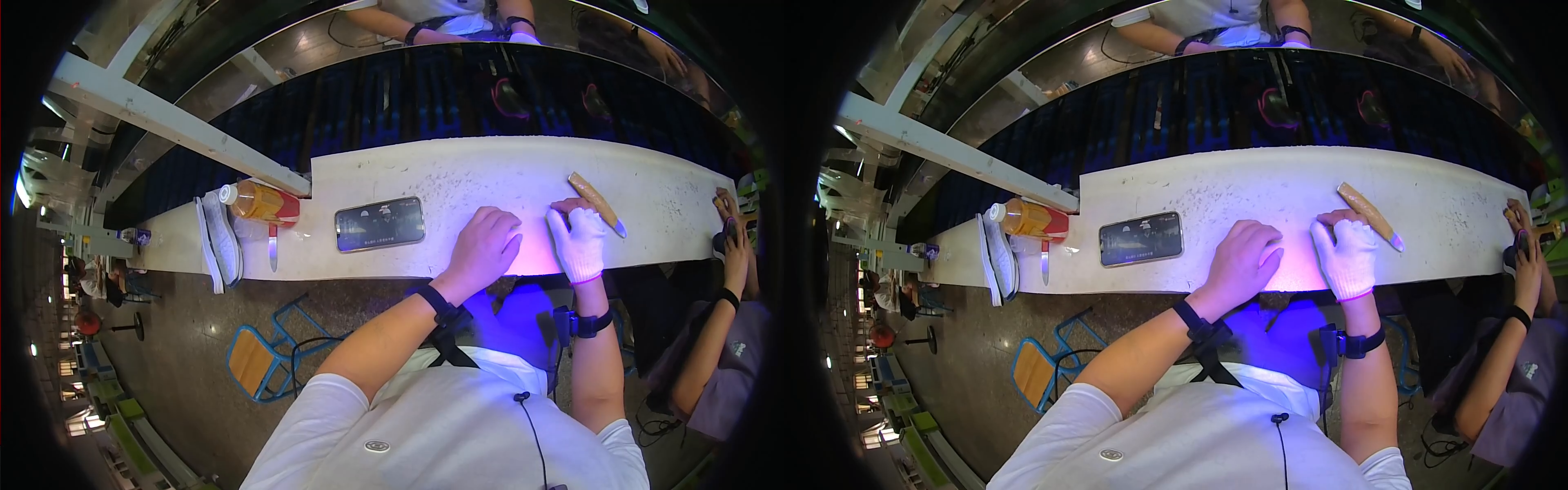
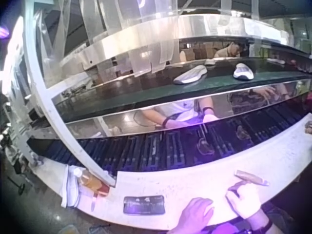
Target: The recorder is inspecting and cleaning the soles of athletic shoes on a manufacturing line.
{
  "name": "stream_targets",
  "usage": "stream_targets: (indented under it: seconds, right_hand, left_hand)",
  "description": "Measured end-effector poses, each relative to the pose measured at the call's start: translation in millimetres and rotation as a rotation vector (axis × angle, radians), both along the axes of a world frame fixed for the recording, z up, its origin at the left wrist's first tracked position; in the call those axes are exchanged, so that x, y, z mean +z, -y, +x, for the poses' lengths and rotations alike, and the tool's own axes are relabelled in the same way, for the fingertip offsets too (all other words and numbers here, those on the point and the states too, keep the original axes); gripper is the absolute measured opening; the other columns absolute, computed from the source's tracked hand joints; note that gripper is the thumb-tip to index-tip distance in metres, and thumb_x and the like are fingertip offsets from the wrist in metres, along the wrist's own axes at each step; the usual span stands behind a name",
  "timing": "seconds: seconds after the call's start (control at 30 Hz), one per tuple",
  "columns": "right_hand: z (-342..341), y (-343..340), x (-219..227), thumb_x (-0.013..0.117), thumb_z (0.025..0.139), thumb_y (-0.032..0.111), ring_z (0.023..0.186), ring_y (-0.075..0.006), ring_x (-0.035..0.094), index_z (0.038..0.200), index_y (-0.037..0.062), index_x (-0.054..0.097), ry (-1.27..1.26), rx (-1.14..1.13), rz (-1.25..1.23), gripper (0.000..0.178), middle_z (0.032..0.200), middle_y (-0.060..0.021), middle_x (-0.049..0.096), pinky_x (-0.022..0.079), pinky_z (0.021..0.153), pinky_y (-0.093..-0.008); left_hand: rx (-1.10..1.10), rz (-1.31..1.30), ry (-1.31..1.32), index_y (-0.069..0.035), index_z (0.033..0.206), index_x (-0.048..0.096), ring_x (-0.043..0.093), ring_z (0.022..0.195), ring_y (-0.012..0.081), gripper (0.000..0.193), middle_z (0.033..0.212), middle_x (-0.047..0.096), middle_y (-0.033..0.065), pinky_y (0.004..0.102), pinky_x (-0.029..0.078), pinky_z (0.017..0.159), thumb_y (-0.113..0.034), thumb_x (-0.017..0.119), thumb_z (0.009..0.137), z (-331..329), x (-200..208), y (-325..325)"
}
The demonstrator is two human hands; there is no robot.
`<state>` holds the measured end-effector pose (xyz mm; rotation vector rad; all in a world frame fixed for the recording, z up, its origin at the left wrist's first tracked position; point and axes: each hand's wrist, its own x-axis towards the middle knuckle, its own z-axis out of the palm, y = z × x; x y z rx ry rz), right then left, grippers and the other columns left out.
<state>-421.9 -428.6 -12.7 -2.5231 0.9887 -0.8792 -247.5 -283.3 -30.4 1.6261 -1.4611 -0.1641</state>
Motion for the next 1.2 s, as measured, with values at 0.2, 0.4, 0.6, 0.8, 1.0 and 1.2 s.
stream_targets:
  seconds: [0.2, 0.4, 0.6, 0.8, 1.0, 1.2]
  right_hand:
    - [0, 0, 0, 0.080, 0.094, 0.017, 0.101, -0.0361, 0.071, 0.099, 0.0064, 0.078, -0.007, -0.009, 0.007, 0.012, 0.103, -0.0137, 0.077, 0.056, 0.092, -0.0483]
    - [1, -2, 4, 0.080, 0.094, 0.018, 0.101, -0.0362, 0.071, 0.099, 0.0064, 0.079, -0.032, -0.026, 0.027, 0.013, 0.103, -0.0137, 0.078, 0.056, 0.092, -0.0484]
    - [2, -3, 4, 0.079, 0.094, 0.018, 0.101, -0.0370, 0.071, 0.099, 0.0051, 0.080, -0.012, -0.011, 0.047, 0.014, 0.102, -0.0153, 0.077, 0.057, 0.092, -0.0488]
    - [0, 0, -3, 0.080, 0.091, 0.017, 0.099, -0.0380, 0.072, 0.095, 0.0040, 0.080, 0.012, -0.009, 0.016, 0.014, 0.099, -0.0151, 0.076, 0.057, 0.090, -0.0506]
    - [14, 7, 38, 0.075, 0.095, 0.033, 0.098, -0.0379, 0.073, 0.102, 0.0071, 0.080, -0.404, 0.037, 0.095, 0.027, 0.100, -0.0146, 0.076, 0.058, 0.091, -0.0497]
    - [80, 76, 186, 0.078, 0.095, 0.029, 0.097, -0.0369, 0.074, 0.101, 0.0082, 0.077, 0.035, 0.219, -0.448, 0.022, 0.101, -0.0133, 0.076, 0.060, 0.084, -0.0488]
  left_hand:
    - [-0.001, 0.005, 0.000, -0.004, 0.112, 0.072, 0.068, 0.113, 0.0354, 0.024, 0.111, 0.074, 0.0117, 0.0453, 0.058, 0.095, -0.012, 0.080, 0.091, 0, -1, 0]
    - [-0.001, -0.004, 0.005, -0.004, 0.112, 0.072, 0.068, 0.114, 0.0357, 0.024, 0.111, 0.074, 0.0118, 0.0455, 0.058, 0.095, -0.012, 0.080, 0.092, 0, 0, 0]
    - [0.003, 0.021, -0.018, -0.003, 0.113, 0.073, 0.068, 0.112, 0.0364, 0.024, 0.110, 0.075, 0.0128, 0.0458, 0.058, 0.095, -0.012, 0.079, 0.092, 0, 1, -1]
    - [0.012, 0.046, -0.023, -0.004, 0.117, 0.072, 0.069, 0.113, 0.0370, 0.029, 0.110, 0.075, 0.0134, 0.0469, 0.058, 0.096, -0.015, 0.080, 0.092, 0, 1, 0]
    - [0.010, 0.086, -0.030, -0.003, 0.124, 0.070, 0.069, 0.115, 0.0370, 0.035, 0.115, 0.076, 0.0144, 0.0471, 0.058, 0.098, -0.015, 0.079, 0.092, -1, -3, -3]
    - [0.030, 0.241, -0.245, -0.002, 0.131, 0.066, 0.072, 0.113, 0.0302, 0.040, 0.121, 0.075, 0.0141, 0.0427, 0.059, 0.096, -0.012, 0.079, 0.094, 7, 14, 5]
